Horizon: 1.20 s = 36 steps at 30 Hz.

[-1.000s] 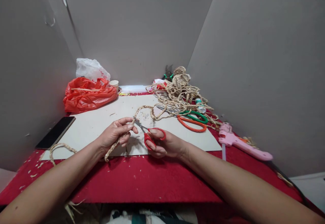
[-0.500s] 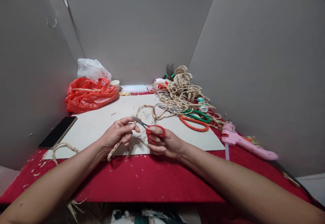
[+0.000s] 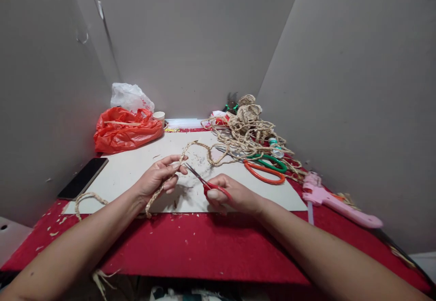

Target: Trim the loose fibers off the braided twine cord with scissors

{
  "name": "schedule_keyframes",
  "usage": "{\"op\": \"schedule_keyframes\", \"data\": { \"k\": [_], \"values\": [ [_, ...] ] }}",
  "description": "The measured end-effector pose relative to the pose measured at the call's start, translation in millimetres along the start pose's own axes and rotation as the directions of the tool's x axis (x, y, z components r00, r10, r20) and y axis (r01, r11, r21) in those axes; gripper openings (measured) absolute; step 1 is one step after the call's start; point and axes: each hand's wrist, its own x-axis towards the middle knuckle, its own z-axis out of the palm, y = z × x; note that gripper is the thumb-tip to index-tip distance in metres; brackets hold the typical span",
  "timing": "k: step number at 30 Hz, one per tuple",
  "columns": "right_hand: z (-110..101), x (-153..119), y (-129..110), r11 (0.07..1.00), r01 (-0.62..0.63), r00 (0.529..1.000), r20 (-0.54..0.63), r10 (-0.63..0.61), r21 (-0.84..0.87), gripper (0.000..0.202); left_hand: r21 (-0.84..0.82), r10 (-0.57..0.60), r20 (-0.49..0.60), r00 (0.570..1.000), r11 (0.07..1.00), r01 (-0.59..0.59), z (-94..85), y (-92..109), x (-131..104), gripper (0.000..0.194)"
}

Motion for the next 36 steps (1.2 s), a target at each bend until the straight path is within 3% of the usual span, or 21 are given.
{"op": "schedule_keyframes", "data": {
  "k": [7,14,19,28,36],
  "values": [
    [6,4,-2,0.897,-0.002,0.96,-0.251,-0.122,-0.443,0.049,-0.032,0.005,0.007,1.0,0.999,-0.004,0.2,1,0,0.029],
    [2,6,10,0.719,0.039,0.937,-0.224,-0.268,-0.693,0.037,-0.043,-0.008,0.005,1.0,0.999,0.008,1.1,-3,0,0.031],
    [2,6,8,0.469,-0.035,0.9,-0.231,-0.369,-0.883,0.034,-0.043,-0.022,0.008,1.0,0.999,0.022,0.3,-9,0,0.034],
    [11,3,-9,-0.062,-0.289,0.88,-0.24,-0.41,-0.955,0.029,0.03,-0.011,-0.046,0.999,0.999,0.013,5.5,-14,0,0.036],
    [9,-1,-12,-0.169,-0.316,0.889,-0.229,-0.397,-0.934,0.038,0.177,0.058,-0.135,0.989,0.984,-0.034,8.3,-18,-1,0.031]
  ]
}}
